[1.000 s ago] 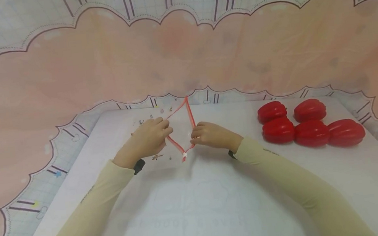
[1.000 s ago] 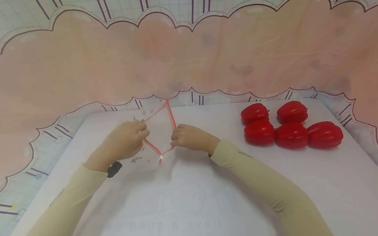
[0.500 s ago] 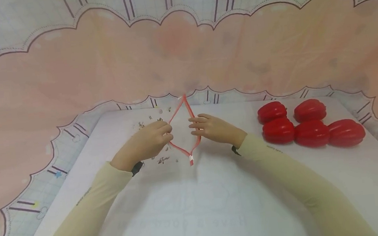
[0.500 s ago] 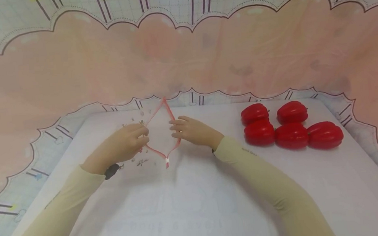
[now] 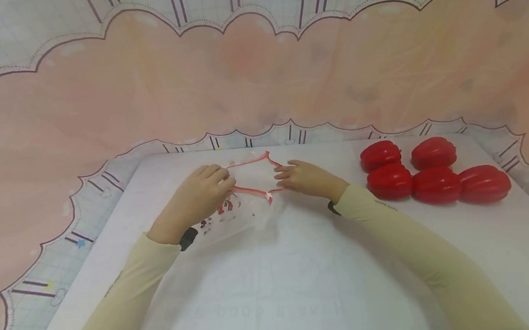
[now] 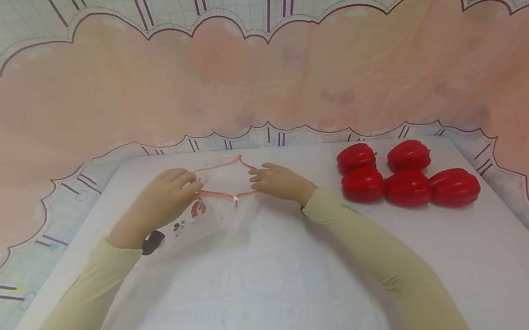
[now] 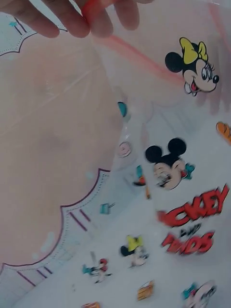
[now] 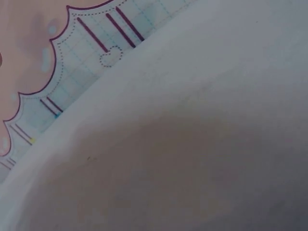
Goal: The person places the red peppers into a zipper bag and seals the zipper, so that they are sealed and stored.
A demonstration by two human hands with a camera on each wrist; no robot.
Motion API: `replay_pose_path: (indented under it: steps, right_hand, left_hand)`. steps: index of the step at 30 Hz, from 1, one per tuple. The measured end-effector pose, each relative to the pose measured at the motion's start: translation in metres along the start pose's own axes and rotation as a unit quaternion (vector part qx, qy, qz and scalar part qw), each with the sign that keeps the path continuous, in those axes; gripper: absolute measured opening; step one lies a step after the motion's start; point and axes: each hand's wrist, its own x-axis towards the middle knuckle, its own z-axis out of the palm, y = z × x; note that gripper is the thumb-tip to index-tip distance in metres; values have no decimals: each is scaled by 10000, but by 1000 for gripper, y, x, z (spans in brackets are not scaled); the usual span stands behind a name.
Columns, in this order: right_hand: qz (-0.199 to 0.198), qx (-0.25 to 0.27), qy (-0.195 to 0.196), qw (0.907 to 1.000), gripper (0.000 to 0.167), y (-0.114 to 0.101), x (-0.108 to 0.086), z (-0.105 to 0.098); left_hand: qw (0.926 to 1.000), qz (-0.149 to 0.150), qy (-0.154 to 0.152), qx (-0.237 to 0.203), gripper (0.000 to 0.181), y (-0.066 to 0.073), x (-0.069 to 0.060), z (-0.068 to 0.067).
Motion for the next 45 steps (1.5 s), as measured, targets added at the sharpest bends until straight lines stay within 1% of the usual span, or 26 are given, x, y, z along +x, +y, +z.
replay_pose_path:
  steps: [3,8,10,12,15,18,20,24,27,30,32,34,37,40,42,45]
  right_hand:
    - [14,91,29,10000,26,-2,1,0]
    - [58,346,66,9994,29,-10,5,-5]
    - [36,407,92,9991,28,-14,4,-8]
    - [-41,255,95,9996,28,-19,3,-10]
    - [-166,-234,-32,9996,30,-27,1,-14]
    - [-147,-658,-120,9977,32,-35,-1,-17]
    - [-16,-831,-84,9965,30,-40,0,-18]
    - [394,-1097,153,9931,25,-47,2,-18]
    - [607,-1223,252,9903,23,-52,5,-18]
    - [659,-1198,390,9898,22,-54,8,-16]
    - [657,-1045,496,9911,22,-54,10,-15]
    - [625,-840,550,9930,23,-52,10,-12]
    - [598,-478,474,9959,25,-50,9,-9]
    - [581,-181,455,9971,25,-46,6,-7]
    - [547,-53,547,9970,25,-44,3,-7]
    - [397,104,803,9959,25,-42,-3,-10]
  left_hand:
    - [9997,-60,-1,-220,16,2,4,2]
    - [9990,-136,-346,-258,29,4,9,1]
    - [9987,-107,-441,-241,27,5,11,1]
    - [9988,-15,-450,-197,27,6,12,1]
    - [9992,146,-371,-19,25,6,11,1]
    - [9991,199,-366,98,26,6,8,1]
    - [9988,184,-441,137,25,5,7,0]
    - [9976,205,-654,113,14,5,8,-4]
    - [9958,195,-892,108,5,2,8,-7]
    - [9946,-4,-1036,-10,6,0,6,-7]
    - [9948,-158,-988,-164,7,-1,4,-4]
    - [9957,-222,-833,-332,7,-1,1,-1]
    - [9968,-108,-580,-547,5,0,-1,5]
    - [9964,68,-395,-747,10,0,-4,10]
    - [9960,158,-318,-819,13,-1,-6,11]
    - [9957,277,-242,-852,17,-1,-10,12]
